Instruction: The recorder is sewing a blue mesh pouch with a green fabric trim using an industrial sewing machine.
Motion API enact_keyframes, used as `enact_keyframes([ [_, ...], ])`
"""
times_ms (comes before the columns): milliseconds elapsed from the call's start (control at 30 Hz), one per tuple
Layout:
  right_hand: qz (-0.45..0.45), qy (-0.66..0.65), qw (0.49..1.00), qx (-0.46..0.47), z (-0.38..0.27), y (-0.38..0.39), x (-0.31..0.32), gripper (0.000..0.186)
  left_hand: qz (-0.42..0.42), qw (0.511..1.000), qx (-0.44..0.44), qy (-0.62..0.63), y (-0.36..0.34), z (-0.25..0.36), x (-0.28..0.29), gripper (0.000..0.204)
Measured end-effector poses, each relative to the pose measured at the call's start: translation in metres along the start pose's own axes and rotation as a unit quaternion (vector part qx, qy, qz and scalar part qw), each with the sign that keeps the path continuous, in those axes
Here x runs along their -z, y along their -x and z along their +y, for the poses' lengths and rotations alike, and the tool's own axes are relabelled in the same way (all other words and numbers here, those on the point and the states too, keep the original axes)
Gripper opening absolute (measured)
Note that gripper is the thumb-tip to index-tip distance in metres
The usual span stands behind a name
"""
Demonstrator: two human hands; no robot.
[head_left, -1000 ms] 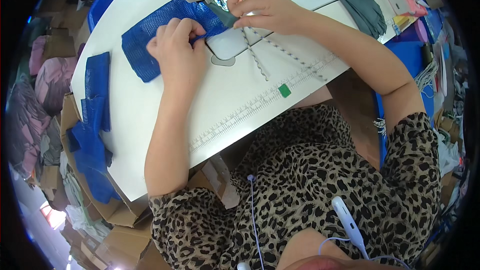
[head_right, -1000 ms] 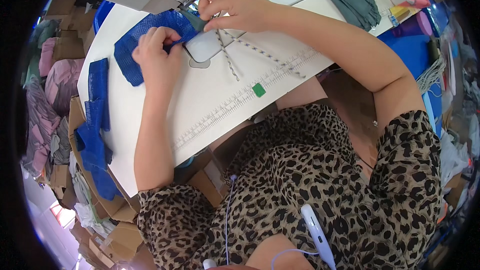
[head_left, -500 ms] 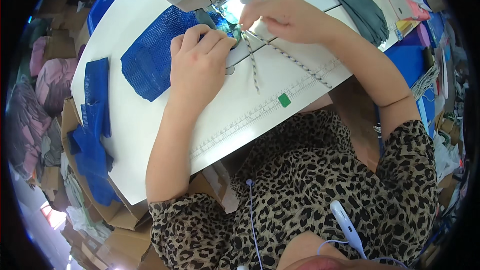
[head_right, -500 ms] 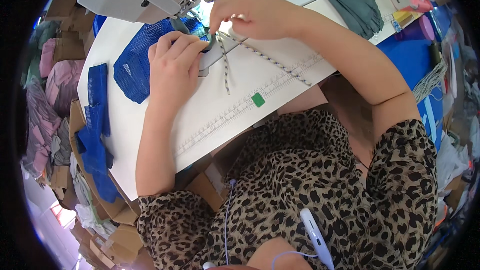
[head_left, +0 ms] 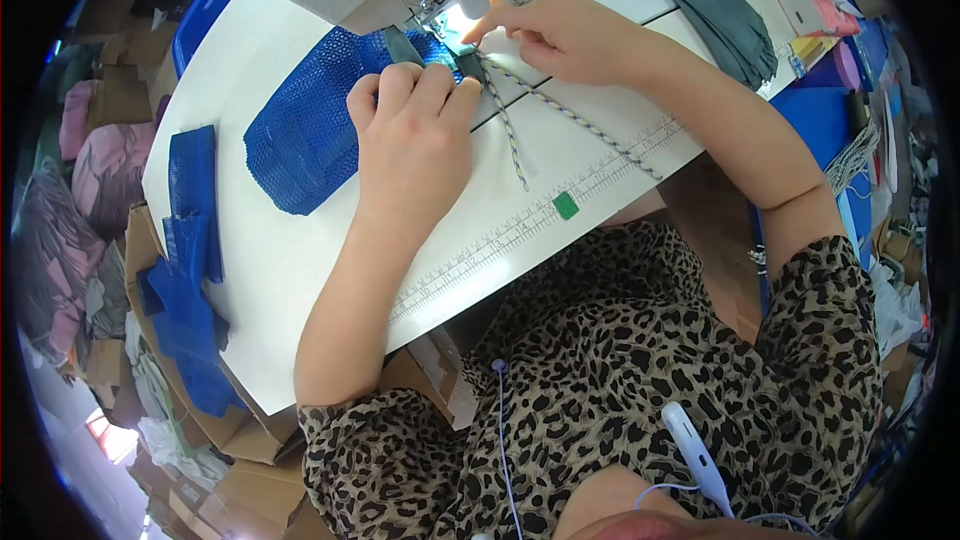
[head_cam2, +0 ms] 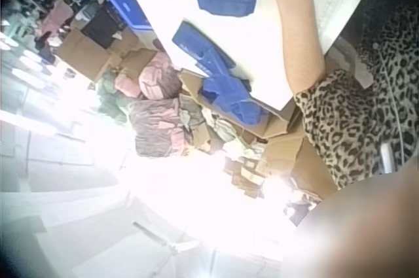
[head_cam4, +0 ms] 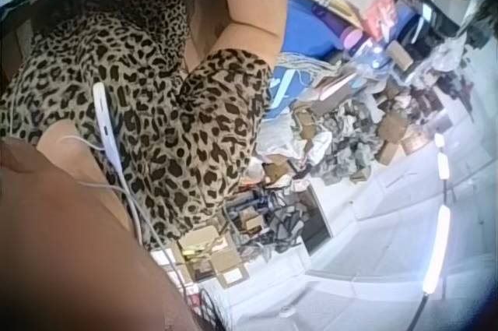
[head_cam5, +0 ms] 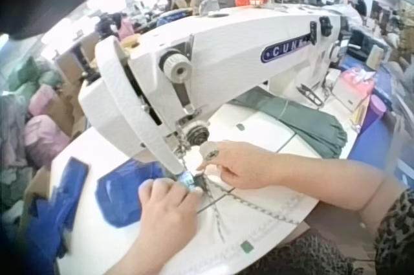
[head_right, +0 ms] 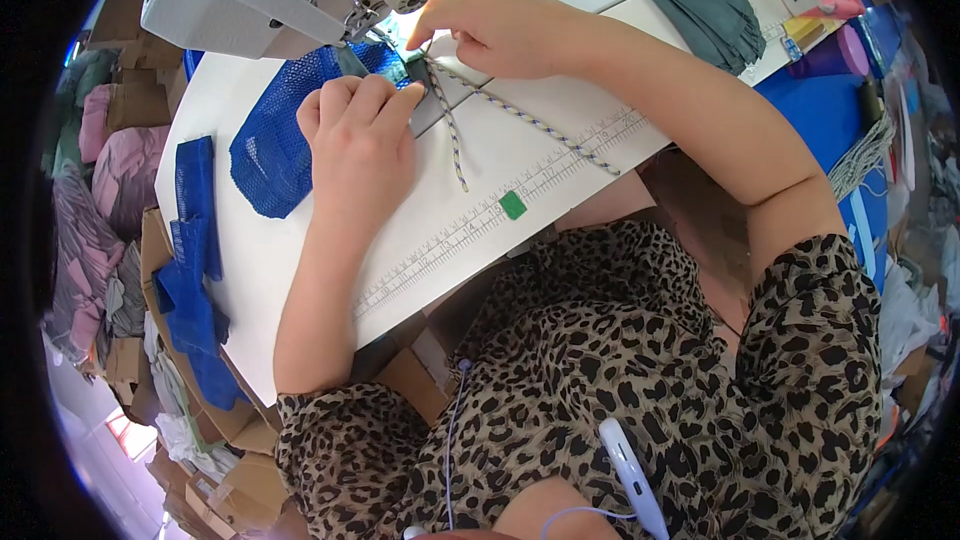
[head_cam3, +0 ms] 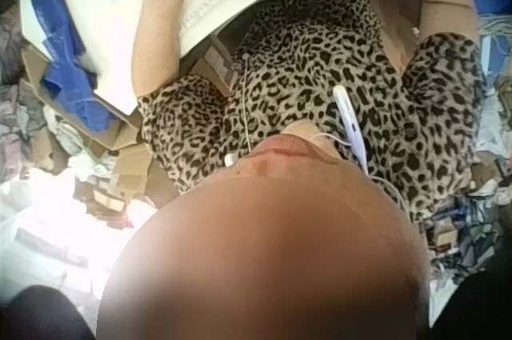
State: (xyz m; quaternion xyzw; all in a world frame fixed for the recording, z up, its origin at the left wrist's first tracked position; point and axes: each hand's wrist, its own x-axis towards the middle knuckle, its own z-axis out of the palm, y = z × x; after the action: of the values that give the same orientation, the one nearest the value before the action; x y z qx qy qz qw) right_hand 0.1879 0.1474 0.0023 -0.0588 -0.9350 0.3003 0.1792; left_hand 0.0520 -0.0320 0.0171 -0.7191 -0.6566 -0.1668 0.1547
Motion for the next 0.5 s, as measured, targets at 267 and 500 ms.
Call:
enact_keyframes([
  [267, -0.001, 0.111, 0.992, 0.059, -0.006, 0.004, -0.006, 0.03, 0.004, 1.0, 0.006, -0.002, -0.002, 0.011, -0.007, 0.019],
  [500, -0.01, 0.05, 0.998, 0.034, -0.012, 0.003, -0.004, 0.029, -0.004, 0.996, 0.067, 0.057, 0.002, 0.016, 0.003, 0.021],
])
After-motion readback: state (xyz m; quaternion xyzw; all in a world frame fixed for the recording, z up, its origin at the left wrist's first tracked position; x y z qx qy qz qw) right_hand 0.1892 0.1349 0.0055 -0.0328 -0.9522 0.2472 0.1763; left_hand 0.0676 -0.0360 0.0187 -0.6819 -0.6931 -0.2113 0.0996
